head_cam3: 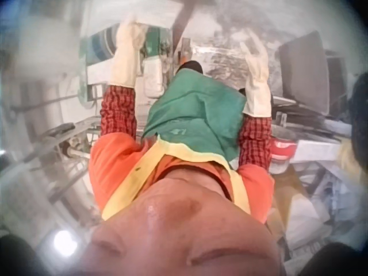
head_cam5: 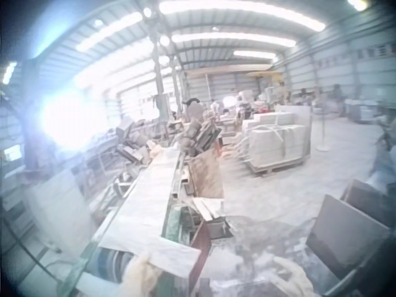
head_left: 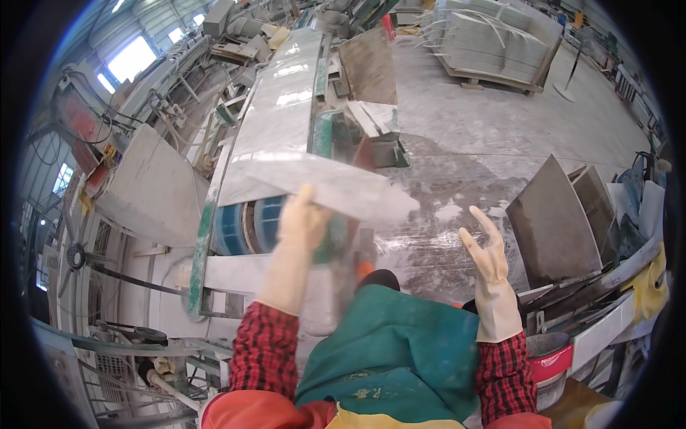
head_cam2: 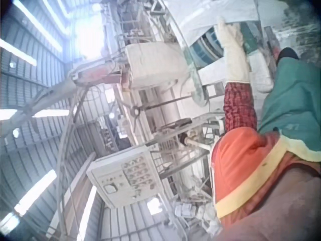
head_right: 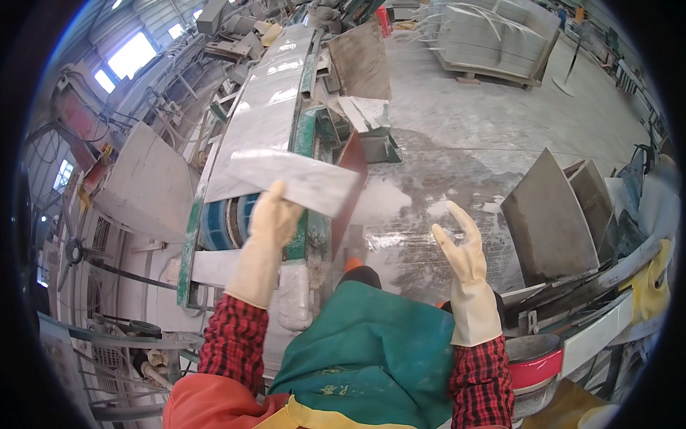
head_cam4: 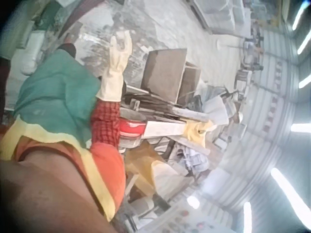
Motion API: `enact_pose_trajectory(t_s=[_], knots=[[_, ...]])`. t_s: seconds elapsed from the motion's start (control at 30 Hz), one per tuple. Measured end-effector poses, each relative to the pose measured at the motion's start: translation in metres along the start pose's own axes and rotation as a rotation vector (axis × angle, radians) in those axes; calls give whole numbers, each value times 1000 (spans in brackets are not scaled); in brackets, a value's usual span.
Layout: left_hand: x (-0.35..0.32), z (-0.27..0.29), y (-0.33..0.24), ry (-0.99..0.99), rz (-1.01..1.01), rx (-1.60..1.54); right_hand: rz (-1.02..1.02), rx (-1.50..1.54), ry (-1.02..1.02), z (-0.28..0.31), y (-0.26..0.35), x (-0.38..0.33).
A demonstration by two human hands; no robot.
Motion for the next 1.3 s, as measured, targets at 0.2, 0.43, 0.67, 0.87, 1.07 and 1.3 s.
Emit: enact_pose_trajectory(t_s=[0.2, 0.43, 0.67, 0.87, 1.07, 1.3], knots=[[-13, 129, -72, -218, 44, -374, -94, -68, 70, -12, -7, -4], [-27, 154, -57, -580, -4, -179, -286, -92, 98, -23, -28, -2], [7, 178, -40, -406, 98, -309, -306, -73, 99, -20, -49, -5], [22, 175, -42, -520, 79, -187, -316, -19, 96, -18, -50, -7], [29, 188, -35, -422, 121, -108, -301, -34, 97, -15, -35, -7], [13, 158, -61, -448, 88, 266, -342, 57, 84, -6, -33, -7]])
Point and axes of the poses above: each hand's wrist, its own x-axis towards the middle knuckle, its own z-axis out of the back of the hand, y = z × x, the point moved 4 cm from there along x, towards the middle knuckle, and after that the axes turned 3 degrees about -y, right-handed, at the moved point
